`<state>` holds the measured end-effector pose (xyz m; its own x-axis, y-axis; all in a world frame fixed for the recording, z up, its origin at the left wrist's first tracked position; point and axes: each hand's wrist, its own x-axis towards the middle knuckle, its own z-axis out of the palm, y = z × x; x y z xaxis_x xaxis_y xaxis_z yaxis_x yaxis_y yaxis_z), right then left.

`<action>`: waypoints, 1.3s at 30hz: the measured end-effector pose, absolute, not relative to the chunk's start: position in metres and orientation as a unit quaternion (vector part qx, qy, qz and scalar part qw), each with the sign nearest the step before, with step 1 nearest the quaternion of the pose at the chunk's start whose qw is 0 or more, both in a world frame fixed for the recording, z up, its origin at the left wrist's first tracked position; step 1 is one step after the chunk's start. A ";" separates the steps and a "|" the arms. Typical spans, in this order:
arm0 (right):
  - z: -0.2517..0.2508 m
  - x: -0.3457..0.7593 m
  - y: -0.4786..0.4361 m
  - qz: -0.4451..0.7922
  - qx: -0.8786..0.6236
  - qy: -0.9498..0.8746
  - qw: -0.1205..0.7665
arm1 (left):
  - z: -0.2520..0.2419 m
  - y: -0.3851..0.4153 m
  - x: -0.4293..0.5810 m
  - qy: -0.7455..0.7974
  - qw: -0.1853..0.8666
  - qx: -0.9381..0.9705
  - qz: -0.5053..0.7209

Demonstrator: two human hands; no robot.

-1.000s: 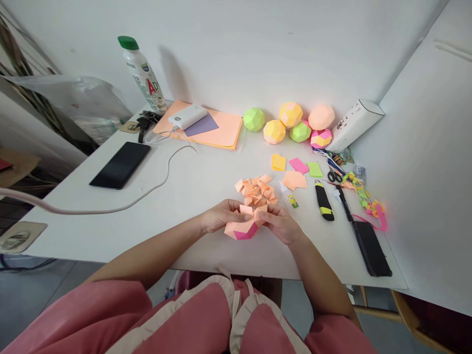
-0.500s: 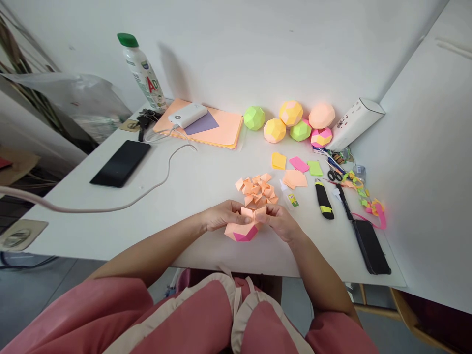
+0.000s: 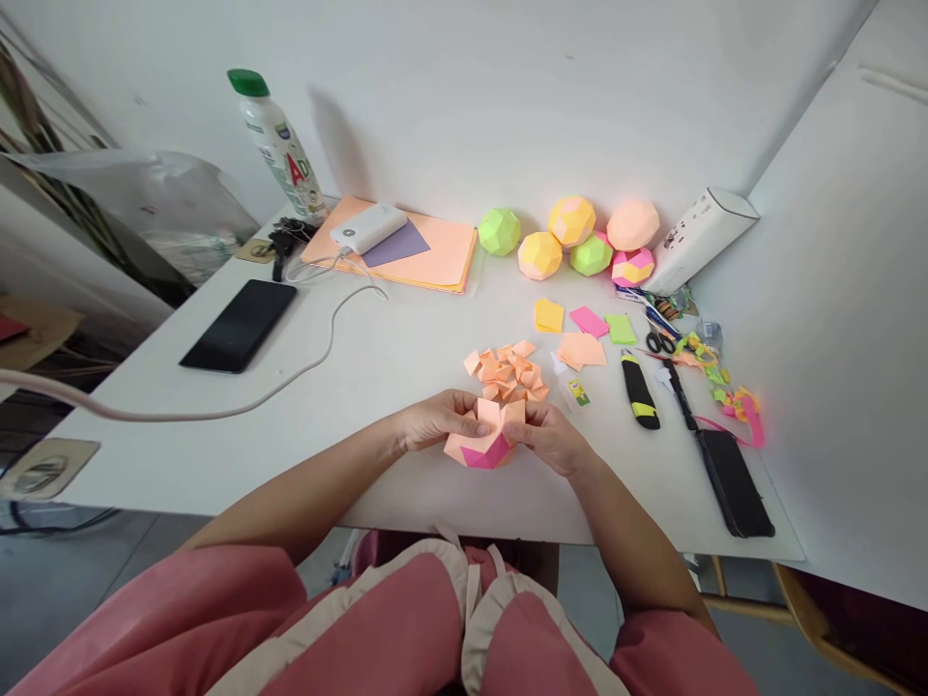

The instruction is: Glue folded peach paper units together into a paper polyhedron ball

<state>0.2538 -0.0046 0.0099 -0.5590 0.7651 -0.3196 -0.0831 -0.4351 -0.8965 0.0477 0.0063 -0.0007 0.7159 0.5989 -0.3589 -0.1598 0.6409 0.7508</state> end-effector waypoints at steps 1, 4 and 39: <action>0.010 0.254 -0.004 0.759 -0.373 -0.457 0.275 | -0.001 0.007 0.048 0.303 0.854 0.361 0.220; 0.009 0.255 -0.003 0.761 -0.366 -0.470 0.259 | -0.001 0.007 0.048 0.303 0.856 0.361 0.210; 0.003 0.254 -0.001 0.767 -0.416 -0.397 0.285 | -0.005 0.004 0.051 0.343 0.825 0.360 0.268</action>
<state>0.2543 -0.0013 0.0031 -0.4908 0.7681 -0.4112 -0.1071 -0.5215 -0.8465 0.0510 0.0043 -0.0048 0.6206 0.6892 -0.3740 -0.1954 0.5979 0.7774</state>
